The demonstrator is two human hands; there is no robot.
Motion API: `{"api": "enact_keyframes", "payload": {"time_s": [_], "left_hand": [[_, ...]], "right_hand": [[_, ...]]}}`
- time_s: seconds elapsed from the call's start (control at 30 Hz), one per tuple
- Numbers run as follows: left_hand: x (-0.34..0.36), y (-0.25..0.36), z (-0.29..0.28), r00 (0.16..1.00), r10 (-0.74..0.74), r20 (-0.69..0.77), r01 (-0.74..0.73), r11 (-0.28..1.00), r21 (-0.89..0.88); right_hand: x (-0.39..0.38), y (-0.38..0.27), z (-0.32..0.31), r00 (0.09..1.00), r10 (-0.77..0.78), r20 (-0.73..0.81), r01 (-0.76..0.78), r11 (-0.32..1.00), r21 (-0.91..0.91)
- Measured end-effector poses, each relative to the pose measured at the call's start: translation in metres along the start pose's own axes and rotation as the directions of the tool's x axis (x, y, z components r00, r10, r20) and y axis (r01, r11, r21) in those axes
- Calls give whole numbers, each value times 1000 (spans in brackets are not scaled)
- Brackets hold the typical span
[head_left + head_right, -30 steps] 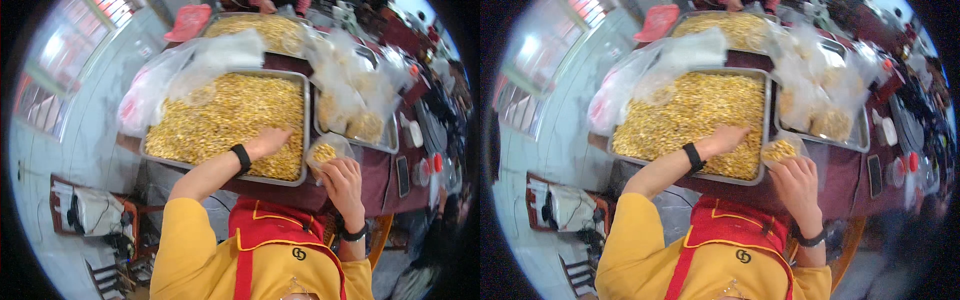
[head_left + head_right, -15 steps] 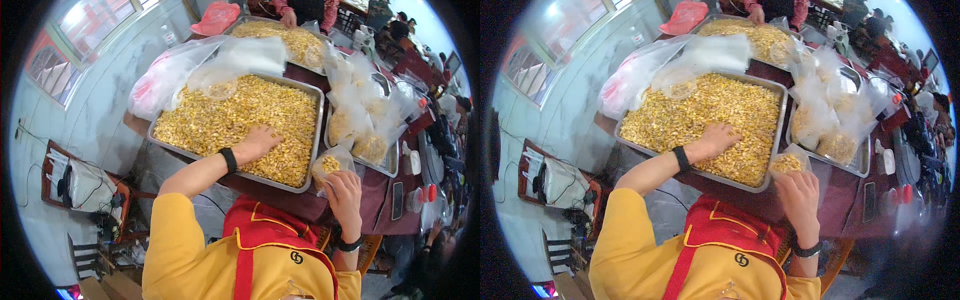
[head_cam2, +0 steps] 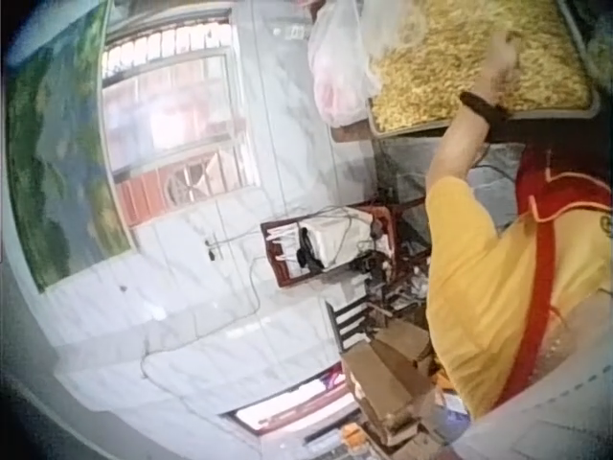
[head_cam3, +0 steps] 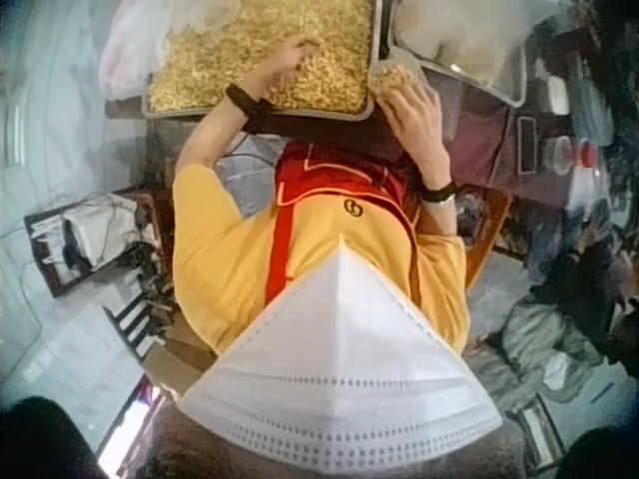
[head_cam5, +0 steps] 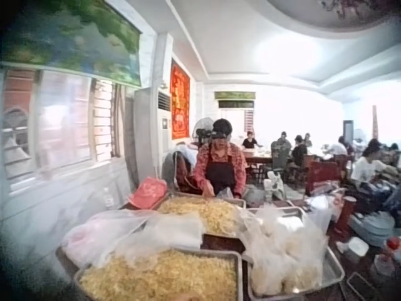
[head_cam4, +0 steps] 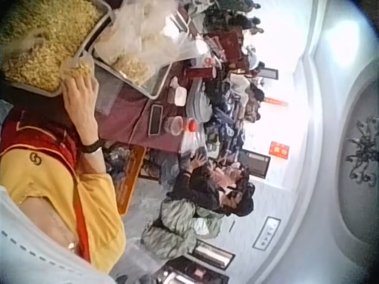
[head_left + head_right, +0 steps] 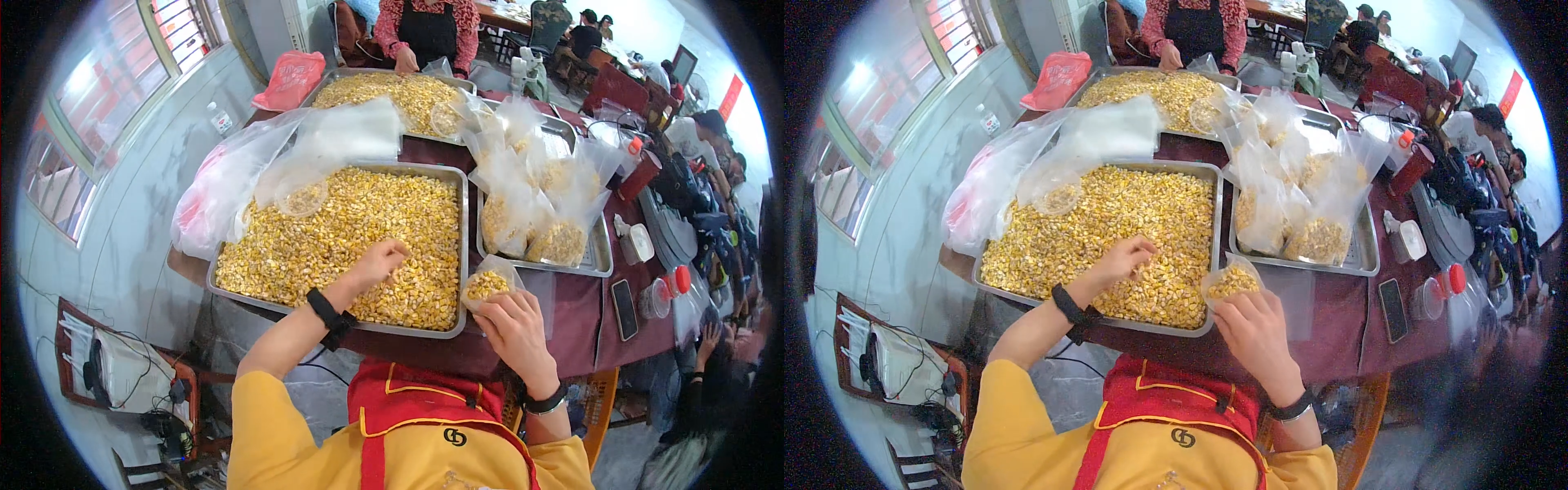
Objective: The person fills a plastic bag with corn kernels by hand from a metal tray and places it onto another tray before picking up a new bag to repeat the process.
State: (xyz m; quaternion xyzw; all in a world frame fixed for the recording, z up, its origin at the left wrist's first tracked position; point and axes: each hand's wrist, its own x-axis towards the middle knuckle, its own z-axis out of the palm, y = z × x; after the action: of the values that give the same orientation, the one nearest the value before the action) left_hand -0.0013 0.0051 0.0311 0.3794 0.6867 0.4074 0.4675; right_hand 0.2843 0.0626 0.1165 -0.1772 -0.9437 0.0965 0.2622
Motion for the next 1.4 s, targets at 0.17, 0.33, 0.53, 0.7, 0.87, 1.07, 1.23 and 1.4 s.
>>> {"api": "enact_keyframes", "payload": {"time_s": [0.17,0.33,0.53,0.7,0.87,1.07,1.23,1.4], "left_hand": [[4,-2,5,977,-187,98,210,896,-391],[3,-10,18,990,-13,141,15,1000,-12],[0,-24,34,928,364,82,-366,841,399],[-9,-6,39,930,320,180,-363,729,581],[-8,-8,51,933,306,186,-349,660,665],[-11,-9,60,892,347,291,-447,567,692],[-12,2,59,940,296,169,-339,772,537],[-18,46,47,885,451,117,-462,817,346]], "right_hand": [[-5,3,3,1000,-22,-10,22,1000,8],[-4,2,2,1000,-13,-20,13,1000,11],[-10,1,8,999,-32,-22,31,999,-14],[-11,2,9,1000,-17,-12,17,1000,-13],[-8,-2,6,1000,-14,17,14,1000,-19],[-10,-1,7,1000,-5,22,6,1000,-20],[-9,-4,6,1000,-4,19,5,1000,-23],[-11,-5,10,1000,18,24,-18,1000,-17]]}}
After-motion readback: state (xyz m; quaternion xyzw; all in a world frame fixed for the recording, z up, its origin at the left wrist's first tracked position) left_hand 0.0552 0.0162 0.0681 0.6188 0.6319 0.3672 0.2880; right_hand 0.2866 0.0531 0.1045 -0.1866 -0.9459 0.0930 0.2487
